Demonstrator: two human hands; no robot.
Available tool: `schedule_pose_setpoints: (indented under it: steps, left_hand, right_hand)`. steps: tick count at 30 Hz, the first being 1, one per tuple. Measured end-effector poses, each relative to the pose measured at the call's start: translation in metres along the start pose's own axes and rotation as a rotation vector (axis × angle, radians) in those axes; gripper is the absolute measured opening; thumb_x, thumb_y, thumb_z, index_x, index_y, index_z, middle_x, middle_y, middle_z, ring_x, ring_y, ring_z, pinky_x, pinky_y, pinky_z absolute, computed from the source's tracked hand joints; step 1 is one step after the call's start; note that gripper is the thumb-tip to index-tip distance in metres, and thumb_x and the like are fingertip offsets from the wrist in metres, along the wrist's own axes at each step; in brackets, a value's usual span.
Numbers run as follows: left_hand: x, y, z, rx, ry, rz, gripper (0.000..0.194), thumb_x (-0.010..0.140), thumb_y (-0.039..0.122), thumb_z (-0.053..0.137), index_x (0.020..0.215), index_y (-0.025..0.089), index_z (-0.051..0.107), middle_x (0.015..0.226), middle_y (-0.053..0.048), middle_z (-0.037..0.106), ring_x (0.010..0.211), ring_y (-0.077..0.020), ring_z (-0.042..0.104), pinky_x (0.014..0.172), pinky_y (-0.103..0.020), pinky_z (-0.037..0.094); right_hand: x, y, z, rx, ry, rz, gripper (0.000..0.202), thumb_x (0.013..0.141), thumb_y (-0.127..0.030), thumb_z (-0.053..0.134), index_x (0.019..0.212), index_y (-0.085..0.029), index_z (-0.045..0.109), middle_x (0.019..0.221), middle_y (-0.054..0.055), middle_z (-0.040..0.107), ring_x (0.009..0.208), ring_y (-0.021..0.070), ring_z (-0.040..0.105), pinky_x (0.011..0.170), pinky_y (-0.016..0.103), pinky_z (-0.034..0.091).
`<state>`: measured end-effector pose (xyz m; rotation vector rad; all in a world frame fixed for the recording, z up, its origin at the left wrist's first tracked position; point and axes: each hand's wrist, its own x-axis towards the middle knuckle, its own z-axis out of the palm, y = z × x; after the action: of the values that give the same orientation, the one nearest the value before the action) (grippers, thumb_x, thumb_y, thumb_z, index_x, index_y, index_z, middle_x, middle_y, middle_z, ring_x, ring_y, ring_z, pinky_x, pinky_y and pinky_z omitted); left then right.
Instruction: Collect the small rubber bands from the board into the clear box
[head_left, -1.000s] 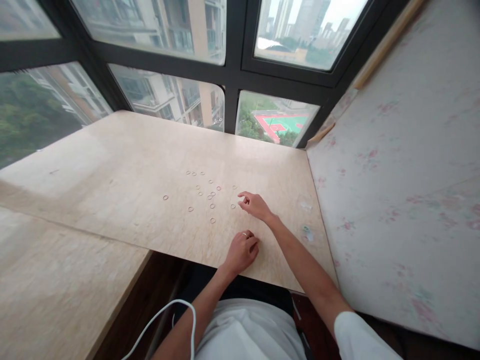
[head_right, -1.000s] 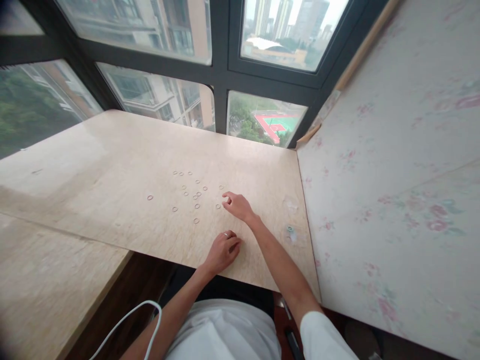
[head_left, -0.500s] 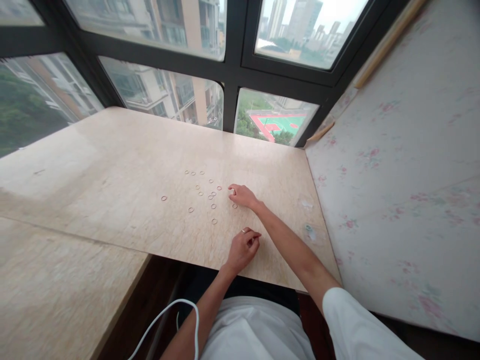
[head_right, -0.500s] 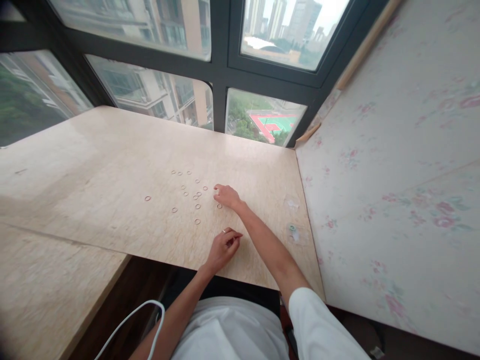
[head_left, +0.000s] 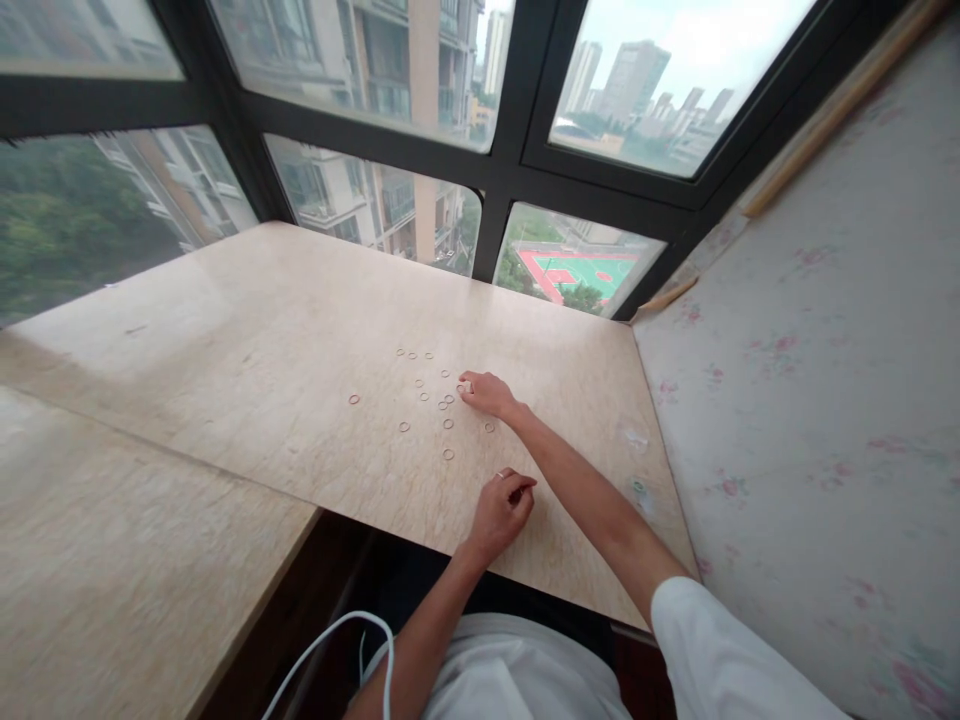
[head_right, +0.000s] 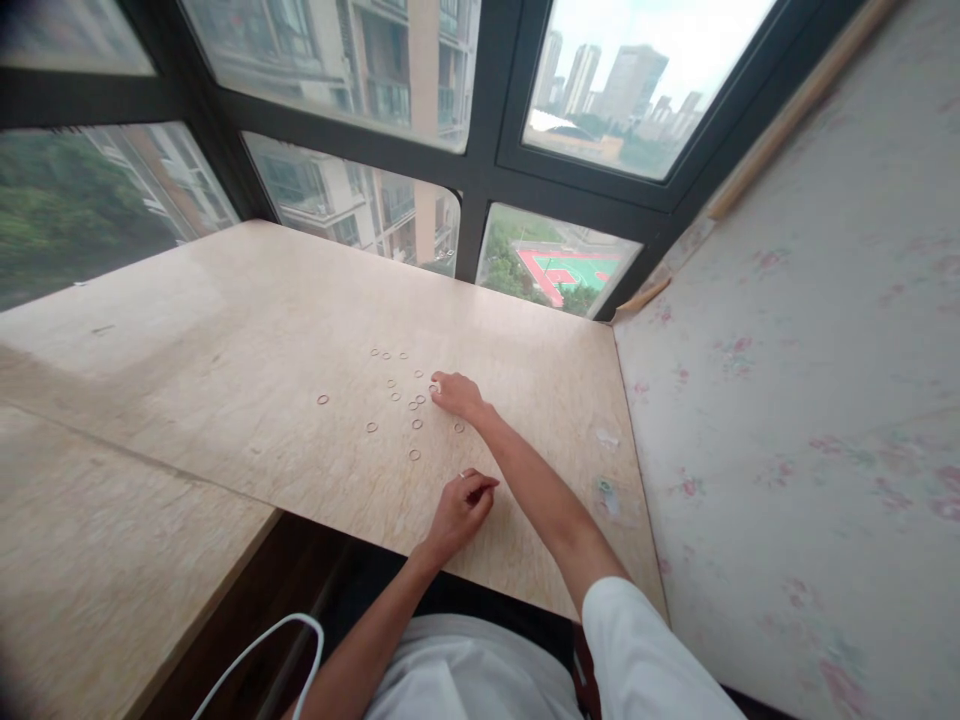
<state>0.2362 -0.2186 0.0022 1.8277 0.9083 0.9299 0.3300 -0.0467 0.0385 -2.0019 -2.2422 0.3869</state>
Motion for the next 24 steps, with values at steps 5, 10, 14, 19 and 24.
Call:
schedule_pose_setpoints:
  steps: [5,10,14,19,24]
  left_hand:
    - [0.0,0.0,-0.001,-0.003,0.015,0.005,0.02,0.081,0.013,0.051,0.089,0.018,0.069,0.078,-0.004,0.065,0.073,-0.0154,0.059,0.07,-0.029,0.045]
    - [0.001,-0.001,-0.001,-0.004,0.02,-0.001,0.021,0.081,0.013,0.051,0.088,0.018,0.069,0.078,-0.004,0.065,0.072,-0.0154,0.059,0.069,-0.028,0.045]
    - [0.001,-0.001,-0.001,-0.002,0.018,0.006,0.02,0.081,0.012,0.051,0.088,0.018,0.069,0.077,-0.005,0.065,0.072,-0.0151,0.059,0.068,-0.028,0.045]
    - [0.001,0.0,-0.001,-0.012,0.017,0.013,0.019,0.081,0.013,0.051,0.087,0.017,0.069,0.076,-0.004,0.065,0.07,-0.0141,0.058,0.066,-0.027,0.045]
    - [0.001,0.0,-0.003,-0.03,0.017,0.021,0.019,0.082,0.014,0.051,0.087,0.017,0.069,0.077,-0.004,0.064,0.07,-0.0137,0.058,0.066,-0.026,0.044]
  right_hand:
    - [0.01,-0.006,-0.002,-0.093,-0.034,-0.037,0.025,0.09,-0.032,0.048,0.097,-0.022,0.07,0.097,0.009,0.07,0.092,0.0225,0.063,0.075,0.03,0.044]
    - [0.008,-0.004,-0.002,-0.109,-0.068,-0.088,0.022,0.087,-0.03,0.052,0.094,-0.018,0.07,0.101,0.016,0.068,0.096,0.0277,0.062,0.079,0.037,0.043]
    - [0.003,0.002,-0.003,-0.038,-0.091,-0.095,0.016,0.081,-0.026,0.058,0.09,-0.017,0.069,0.099,0.015,0.068,0.094,0.0274,0.062,0.078,0.035,0.043]
    - [-0.015,0.012,-0.006,0.191,-0.081,-0.077,0.006,0.072,-0.021,0.064,0.077,-0.017,0.067,0.084,0.009,0.071,0.088,0.0225,0.064,0.075,0.029,0.043]
    - [-0.052,0.019,-0.008,0.614,-0.012,-0.031,0.015,0.078,-0.031,0.056,0.083,-0.017,0.061,0.055,-0.003,0.062,0.044,0.009,0.052,0.049,0.02,0.04]
